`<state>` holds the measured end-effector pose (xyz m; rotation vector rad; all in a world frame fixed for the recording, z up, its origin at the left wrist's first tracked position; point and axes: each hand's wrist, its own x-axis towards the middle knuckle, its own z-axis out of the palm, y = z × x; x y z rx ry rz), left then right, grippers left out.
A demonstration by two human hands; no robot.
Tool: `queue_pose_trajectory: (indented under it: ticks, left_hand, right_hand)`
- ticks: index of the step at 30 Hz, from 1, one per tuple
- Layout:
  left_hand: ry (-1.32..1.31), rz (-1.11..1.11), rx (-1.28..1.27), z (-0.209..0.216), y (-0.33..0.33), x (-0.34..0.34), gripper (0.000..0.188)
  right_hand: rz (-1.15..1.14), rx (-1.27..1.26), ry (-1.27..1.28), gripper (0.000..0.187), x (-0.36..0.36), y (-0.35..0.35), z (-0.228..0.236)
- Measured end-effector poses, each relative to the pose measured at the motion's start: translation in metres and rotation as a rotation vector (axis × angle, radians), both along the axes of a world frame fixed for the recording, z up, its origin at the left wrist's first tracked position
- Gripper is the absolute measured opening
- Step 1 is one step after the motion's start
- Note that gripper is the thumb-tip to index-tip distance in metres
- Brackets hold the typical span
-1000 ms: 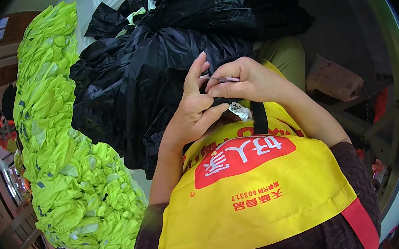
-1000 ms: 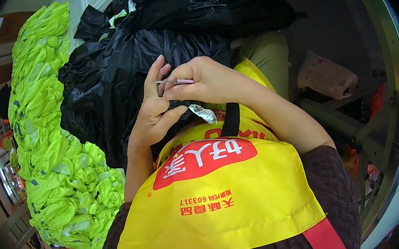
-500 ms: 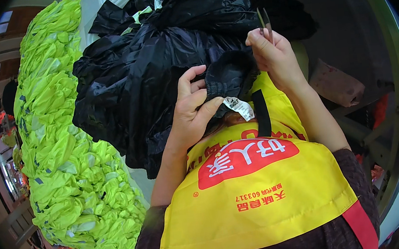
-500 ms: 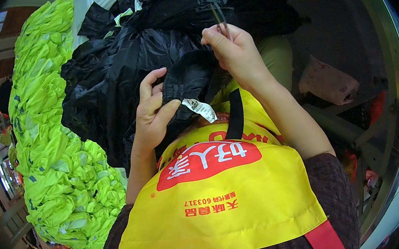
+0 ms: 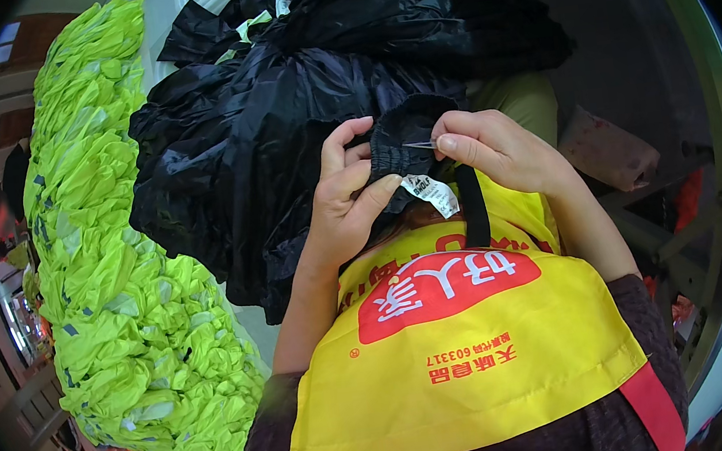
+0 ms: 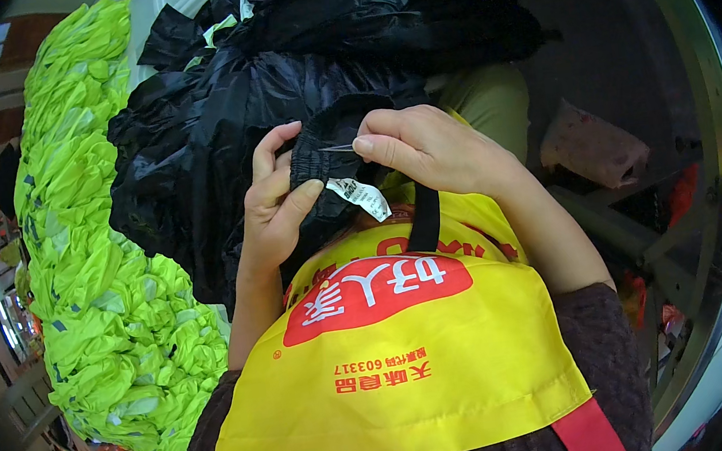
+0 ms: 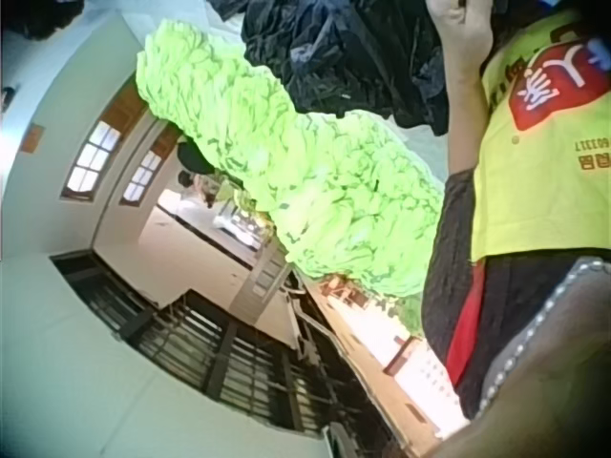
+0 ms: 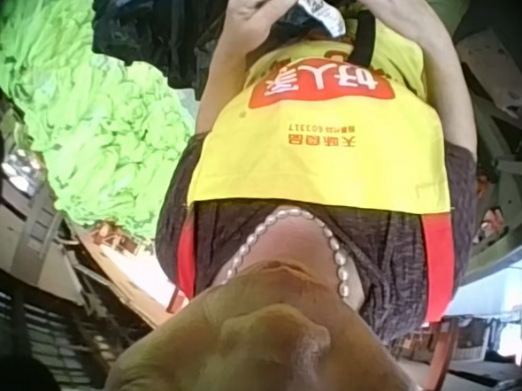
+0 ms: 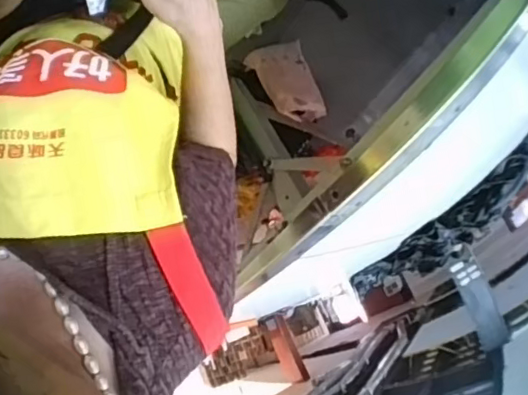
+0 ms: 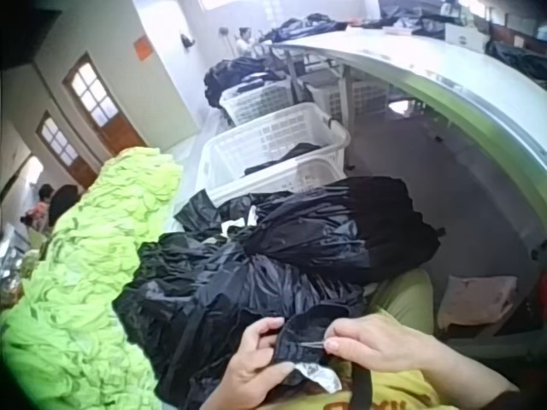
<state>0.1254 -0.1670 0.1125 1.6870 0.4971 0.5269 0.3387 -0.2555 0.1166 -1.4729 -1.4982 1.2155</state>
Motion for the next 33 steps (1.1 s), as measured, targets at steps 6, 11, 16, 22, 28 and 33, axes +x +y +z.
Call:
queue_pose_trajectory:
  ticks: [6,11,16,22,28,33]
  left_hand:
    - [-0.051,-0.004,-0.043,-0.006,-0.001,-0.001,0.017]
    - [-0.051,-0.006,-0.016,-0.004,0.000,0.000,0.008]
    - [-0.047,-0.024,0.022,-0.005,0.001,0.001,0.008]
    - [-0.037,-0.018,-0.019,-0.006,0.001,-0.001,0.019]
    - [-0.028,-0.009,0.055,-0.004,0.003,0.003,0.014]
    - [-0.056,0.005,0.020,-0.007,0.005,0.002,0.021]
  right_hand:
    - [0.054,0.012,-0.035,0.038,0.002,0.002,-0.002]
    - [0.044,0.059,-0.035,0.044,-0.002,0.004,-0.006]
    - [0.028,0.078,-0.001,0.041,-0.004,0.004,-0.010]
    - [-0.212,-0.098,0.548,0.034,0.005,0.003,-0.001]
    - [-0.227,0.121,0.198,0.018,-0.026,0.017,0.003]
    - [-0.362,0.450,-0.028,0.017,-0.040,0.021,0.002]
